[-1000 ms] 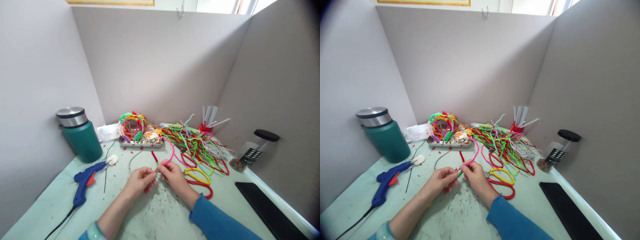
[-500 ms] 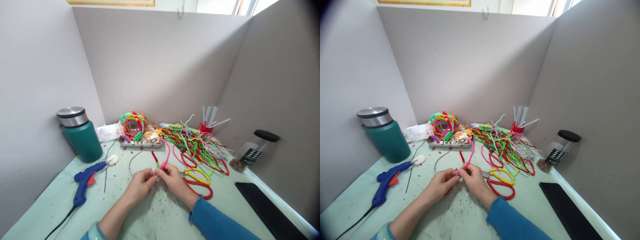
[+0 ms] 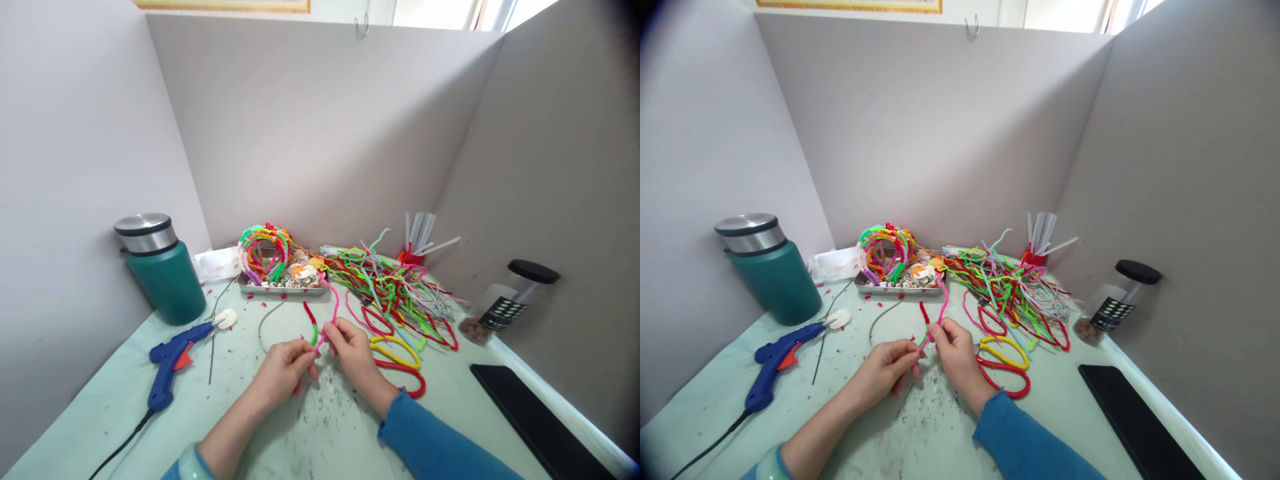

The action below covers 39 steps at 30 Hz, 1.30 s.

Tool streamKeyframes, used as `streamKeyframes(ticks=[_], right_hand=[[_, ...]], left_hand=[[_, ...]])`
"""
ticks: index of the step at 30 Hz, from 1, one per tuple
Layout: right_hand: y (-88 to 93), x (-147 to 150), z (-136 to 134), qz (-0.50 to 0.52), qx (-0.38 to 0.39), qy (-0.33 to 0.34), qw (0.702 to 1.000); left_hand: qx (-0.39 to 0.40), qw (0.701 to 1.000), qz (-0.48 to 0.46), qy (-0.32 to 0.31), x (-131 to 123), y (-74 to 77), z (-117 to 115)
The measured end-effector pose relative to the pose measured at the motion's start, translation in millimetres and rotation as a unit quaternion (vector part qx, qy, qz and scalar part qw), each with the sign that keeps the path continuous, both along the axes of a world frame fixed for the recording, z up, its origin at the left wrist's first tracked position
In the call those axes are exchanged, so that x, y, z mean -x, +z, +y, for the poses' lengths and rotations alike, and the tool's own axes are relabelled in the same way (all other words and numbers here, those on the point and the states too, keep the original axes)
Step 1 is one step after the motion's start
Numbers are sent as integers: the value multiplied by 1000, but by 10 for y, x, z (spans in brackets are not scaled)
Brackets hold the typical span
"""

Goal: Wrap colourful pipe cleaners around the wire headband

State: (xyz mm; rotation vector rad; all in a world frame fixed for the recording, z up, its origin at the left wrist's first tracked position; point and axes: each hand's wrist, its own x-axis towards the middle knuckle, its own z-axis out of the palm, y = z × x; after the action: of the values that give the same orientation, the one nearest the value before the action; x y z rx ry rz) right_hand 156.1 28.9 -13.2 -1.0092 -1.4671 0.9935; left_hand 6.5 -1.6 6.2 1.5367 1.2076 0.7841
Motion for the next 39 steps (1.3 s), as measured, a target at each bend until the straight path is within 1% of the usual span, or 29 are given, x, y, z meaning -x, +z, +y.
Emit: streamKeyframes(ticks=[2, 4, 7, 12, 14, 17, 19, 21, 27, 32, 39], right_hand=[[44, -12, -40, -18, -53, -16, 998], [76, -20, -72, -36, -84, -20, 996], [79, -12, -85, -51, -84, -18, 995], [31, 31, -67, -93, -84, 15, 992], [15, 36, -62, -90, -69, 18, 993], [-2, 27, -43, -63, -29, 14, 998], [-10, 19, -24, -50, -13, 15, 999], [-15, 14, -9, -43, -10, 18, 999], [-26, 22, -20, -38, -9, 25, 999], [-10, 45, -57, -43, -20, 52, 998], [-8, 48, -46, -51, 2, 25, 998]], left_hand=[[-1, 999, 11, 40, -8, -27, 24], [-24, 997, 36, 62, -8, -30, 32], [-55, 994, 69, 63, 0, -3, 14], [-75, 992, 92, 51, 11, 9, -4], [-57, 995, 70, 47, 15, -14, 14], [1, 1000, -23, 19, 18, -54, 48], [34, 996, -79, -3, 16, -69, 58], [53, 993, -104, -9, 12, -68, 57], [47, 994, -94, 16, 11, -46, 53], [46, 994, -93, 42, 19, -60, 82], [63, 990, -121, 42, 6, -15, 62]])
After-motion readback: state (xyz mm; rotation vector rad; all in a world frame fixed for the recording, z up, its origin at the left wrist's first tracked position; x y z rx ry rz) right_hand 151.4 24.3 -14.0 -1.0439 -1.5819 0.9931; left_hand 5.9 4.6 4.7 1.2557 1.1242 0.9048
